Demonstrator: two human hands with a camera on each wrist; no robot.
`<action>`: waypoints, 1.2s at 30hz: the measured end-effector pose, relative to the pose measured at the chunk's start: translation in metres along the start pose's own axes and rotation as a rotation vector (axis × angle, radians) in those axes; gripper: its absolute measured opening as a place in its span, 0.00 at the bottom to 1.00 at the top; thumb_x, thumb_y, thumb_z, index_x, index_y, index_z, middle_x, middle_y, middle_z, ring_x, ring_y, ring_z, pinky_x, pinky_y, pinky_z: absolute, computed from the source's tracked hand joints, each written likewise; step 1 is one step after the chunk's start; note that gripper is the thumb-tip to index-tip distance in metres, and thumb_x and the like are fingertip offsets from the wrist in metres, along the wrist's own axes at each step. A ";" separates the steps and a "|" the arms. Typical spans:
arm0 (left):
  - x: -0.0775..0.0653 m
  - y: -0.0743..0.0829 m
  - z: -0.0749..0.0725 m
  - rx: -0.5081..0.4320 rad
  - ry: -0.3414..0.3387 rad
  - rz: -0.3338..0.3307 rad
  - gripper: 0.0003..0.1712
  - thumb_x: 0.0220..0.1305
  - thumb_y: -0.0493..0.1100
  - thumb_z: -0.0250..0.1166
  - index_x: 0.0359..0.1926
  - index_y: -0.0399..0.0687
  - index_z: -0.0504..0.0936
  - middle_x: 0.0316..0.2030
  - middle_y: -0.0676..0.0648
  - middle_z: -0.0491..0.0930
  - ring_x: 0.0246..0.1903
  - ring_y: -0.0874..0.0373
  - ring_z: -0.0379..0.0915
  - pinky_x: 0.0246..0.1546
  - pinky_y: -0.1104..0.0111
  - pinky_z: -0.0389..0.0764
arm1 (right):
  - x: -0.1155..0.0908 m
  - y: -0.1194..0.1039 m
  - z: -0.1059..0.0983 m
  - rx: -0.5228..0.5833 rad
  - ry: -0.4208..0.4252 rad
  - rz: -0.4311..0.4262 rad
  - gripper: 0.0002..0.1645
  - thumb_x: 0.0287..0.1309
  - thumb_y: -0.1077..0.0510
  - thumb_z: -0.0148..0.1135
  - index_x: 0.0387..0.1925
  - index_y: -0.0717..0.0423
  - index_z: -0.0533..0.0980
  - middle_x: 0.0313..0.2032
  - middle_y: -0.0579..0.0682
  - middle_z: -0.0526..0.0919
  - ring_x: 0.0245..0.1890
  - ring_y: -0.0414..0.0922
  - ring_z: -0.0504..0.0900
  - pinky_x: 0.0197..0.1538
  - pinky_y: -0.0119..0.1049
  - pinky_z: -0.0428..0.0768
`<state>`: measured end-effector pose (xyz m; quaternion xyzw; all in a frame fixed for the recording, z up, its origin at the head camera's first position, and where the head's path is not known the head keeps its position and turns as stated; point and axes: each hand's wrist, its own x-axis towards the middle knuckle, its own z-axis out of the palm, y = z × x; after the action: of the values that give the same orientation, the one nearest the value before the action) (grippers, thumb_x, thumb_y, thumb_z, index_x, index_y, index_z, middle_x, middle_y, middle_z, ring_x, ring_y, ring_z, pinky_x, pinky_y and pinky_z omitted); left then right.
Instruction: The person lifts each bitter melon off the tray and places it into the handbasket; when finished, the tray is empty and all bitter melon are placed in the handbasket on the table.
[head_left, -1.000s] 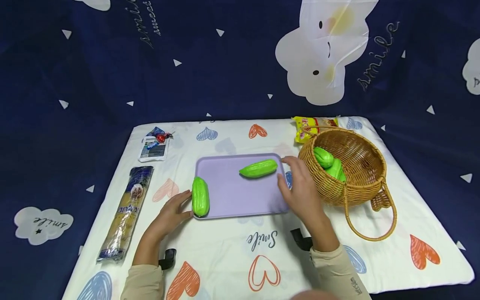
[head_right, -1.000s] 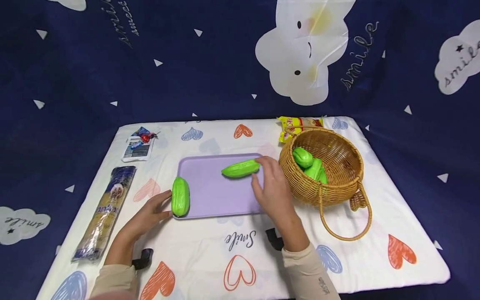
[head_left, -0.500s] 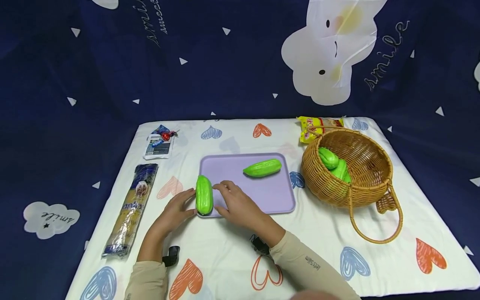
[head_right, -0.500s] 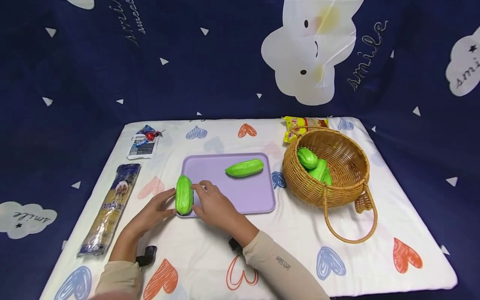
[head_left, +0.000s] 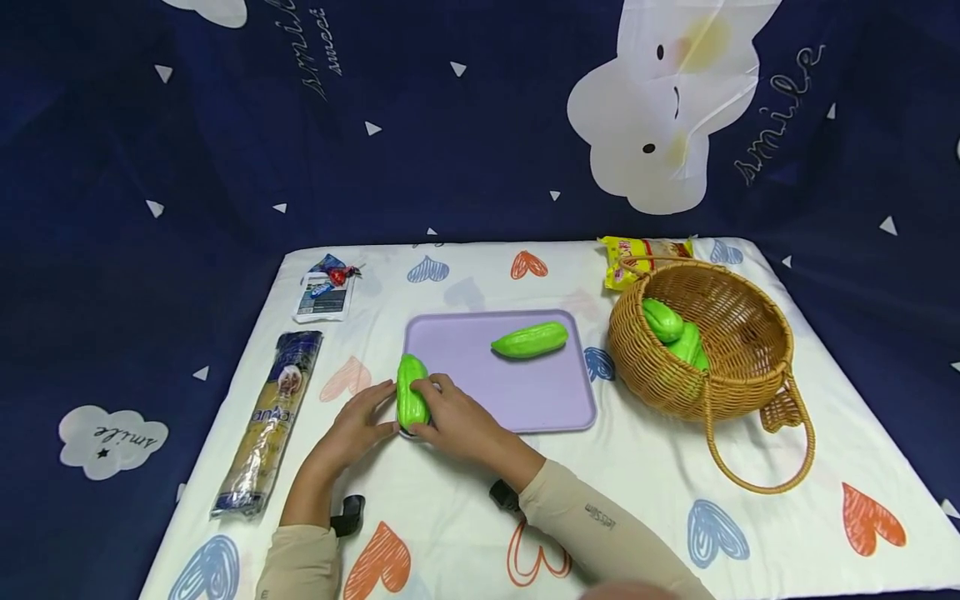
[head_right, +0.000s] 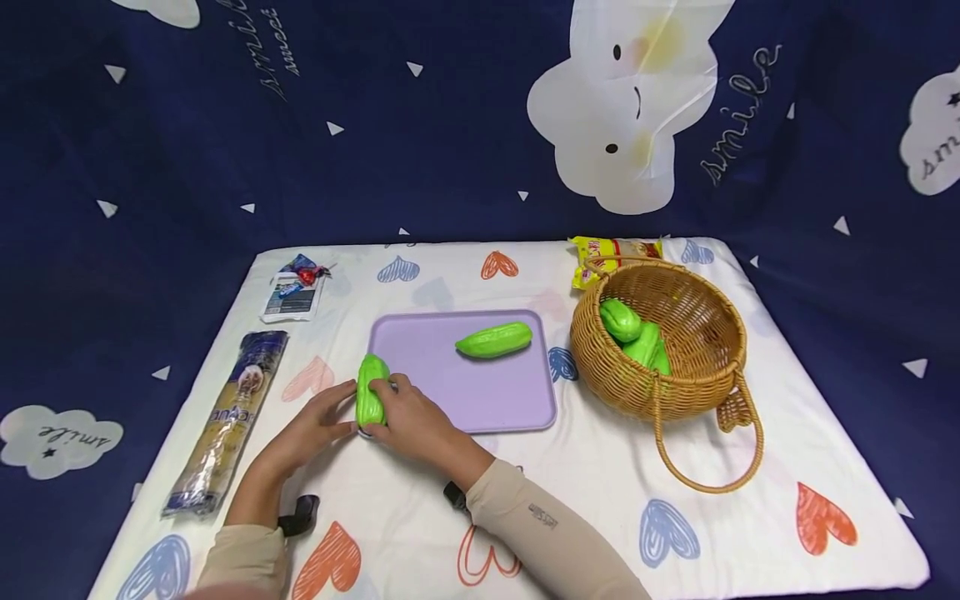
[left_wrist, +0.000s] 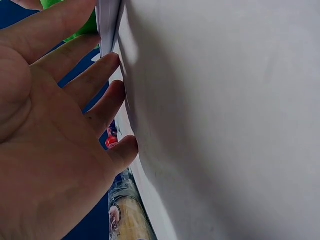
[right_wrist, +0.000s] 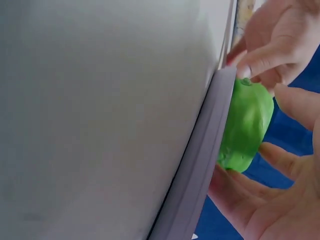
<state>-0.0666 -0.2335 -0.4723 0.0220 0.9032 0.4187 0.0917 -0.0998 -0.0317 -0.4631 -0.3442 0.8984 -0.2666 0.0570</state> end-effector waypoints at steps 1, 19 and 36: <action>0.000 0.000 0.000 -0.001 0.000 -0.004 0.37 0.58 0.32 0.66 0.69 0.36 0.65 0.70 0.34 0.59 0.70 0.33 0.48 0.69 0.39 0.49 | 0.001 -0.001 0.001 0.000 0.010 0.001 0.35 0.62 0.43 0.62 0.65 0.51 0.65 0.60 0.60 0.71 0.49 0.51 0.81 0.49 0.42 0.83; 0.001 0.001 0.000 0.003 -0.005 -0.005 0.37 0.59 0.32 0.65 0.69 0.35 0.64 0.70 0.34 0.59 0.71 0.35 0.48 0.70 0.41 0.49 | 0.014 -0.012 -0.002 0.020 -0.025 0.142 0.39 0.60 0.46 0.64 0.65 0.61 0.62 0.58 0.60 0.74 0.46 0.48 0.81 0.45 0.40 0.83; -0.001 0.004 0.000 0.019 0.003 0.008 0.37 0.58 0.34 0.67 0.68 0.35 0.66 0.70 0.32 0.59 0.70 0.32 0.48 0.69 0.39 0.48 | -0.017 0.013 -0.059 0.165 0.109 0.194 0.44 0.55 0.50 0.67 0.69 0.54 0.59 0.64 0.58 0.71 0.60 0.52 0.74 0.61 0.47 0.75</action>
<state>-0.0656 -0.2308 -0.4695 0.0257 0.9072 0.4106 0.0885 -0.1110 0.0133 -0.4212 -0.2351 0.9042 -0.3513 0.0617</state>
